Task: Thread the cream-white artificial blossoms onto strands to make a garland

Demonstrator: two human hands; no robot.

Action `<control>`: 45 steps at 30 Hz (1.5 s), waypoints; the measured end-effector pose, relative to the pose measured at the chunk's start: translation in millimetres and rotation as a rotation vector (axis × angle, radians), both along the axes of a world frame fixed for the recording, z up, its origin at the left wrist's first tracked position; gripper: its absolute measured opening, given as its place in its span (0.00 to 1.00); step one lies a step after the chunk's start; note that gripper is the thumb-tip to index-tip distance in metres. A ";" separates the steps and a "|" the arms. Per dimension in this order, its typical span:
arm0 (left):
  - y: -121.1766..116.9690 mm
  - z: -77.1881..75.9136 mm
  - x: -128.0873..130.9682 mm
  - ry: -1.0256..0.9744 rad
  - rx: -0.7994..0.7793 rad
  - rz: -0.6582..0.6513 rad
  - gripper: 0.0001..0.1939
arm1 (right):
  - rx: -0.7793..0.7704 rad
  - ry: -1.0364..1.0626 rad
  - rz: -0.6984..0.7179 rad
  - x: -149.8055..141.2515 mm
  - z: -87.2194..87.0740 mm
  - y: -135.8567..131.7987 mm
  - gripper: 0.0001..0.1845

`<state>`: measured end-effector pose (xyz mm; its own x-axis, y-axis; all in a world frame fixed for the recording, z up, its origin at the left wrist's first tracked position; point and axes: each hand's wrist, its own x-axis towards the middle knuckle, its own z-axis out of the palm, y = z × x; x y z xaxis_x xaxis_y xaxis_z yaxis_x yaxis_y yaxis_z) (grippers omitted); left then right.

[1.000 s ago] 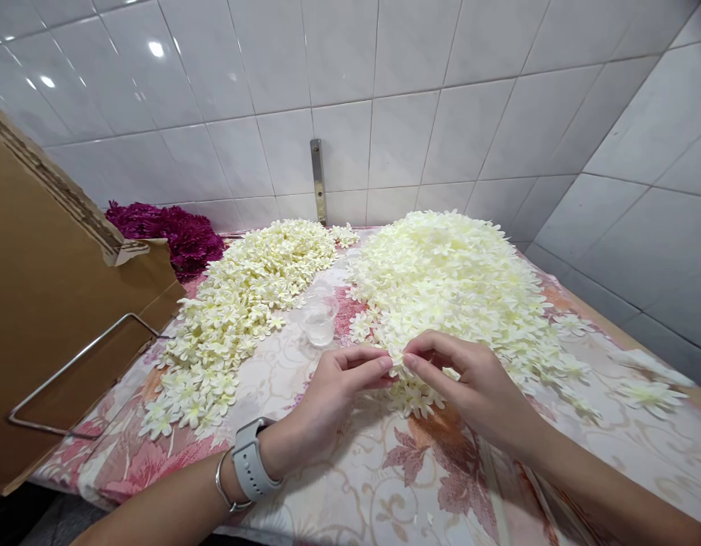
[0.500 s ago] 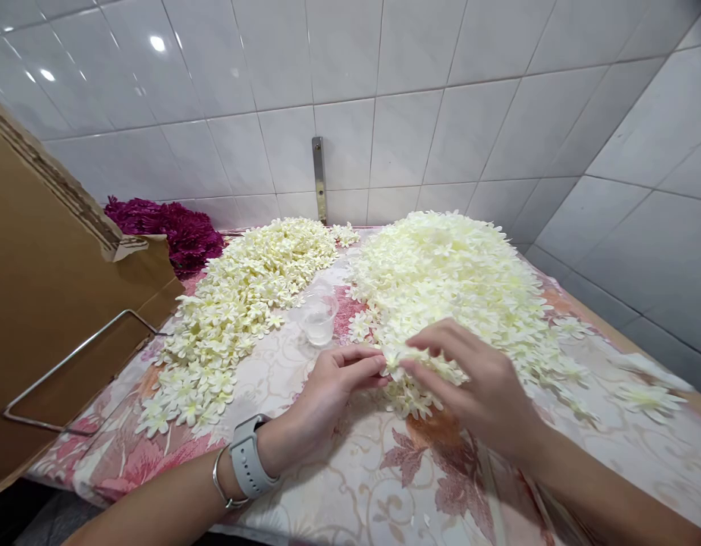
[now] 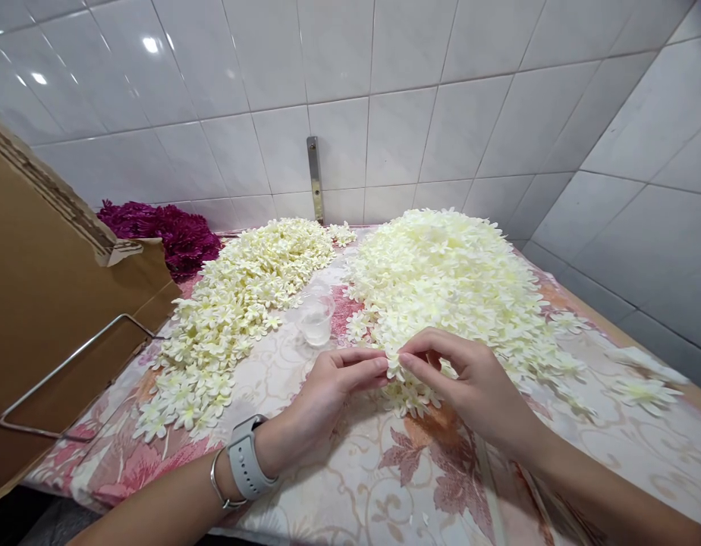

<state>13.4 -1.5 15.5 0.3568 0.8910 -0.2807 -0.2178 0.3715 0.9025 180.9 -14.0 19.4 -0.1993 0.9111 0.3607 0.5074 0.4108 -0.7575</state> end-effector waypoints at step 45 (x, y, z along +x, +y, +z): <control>-3.2 -1.6 -1.9 0.070 0.190 0.056 0.12 | 0.211 -0.153 -0.027 -3.8 -0.4 -7.5 0.08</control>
<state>11.5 -4.7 13.9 0.2905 0.9483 -0.1278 -0.1678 0.1819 0.9689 177.1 -21.5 19.0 -0.2431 0.8249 0.5103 0.6226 0.5361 -0.5700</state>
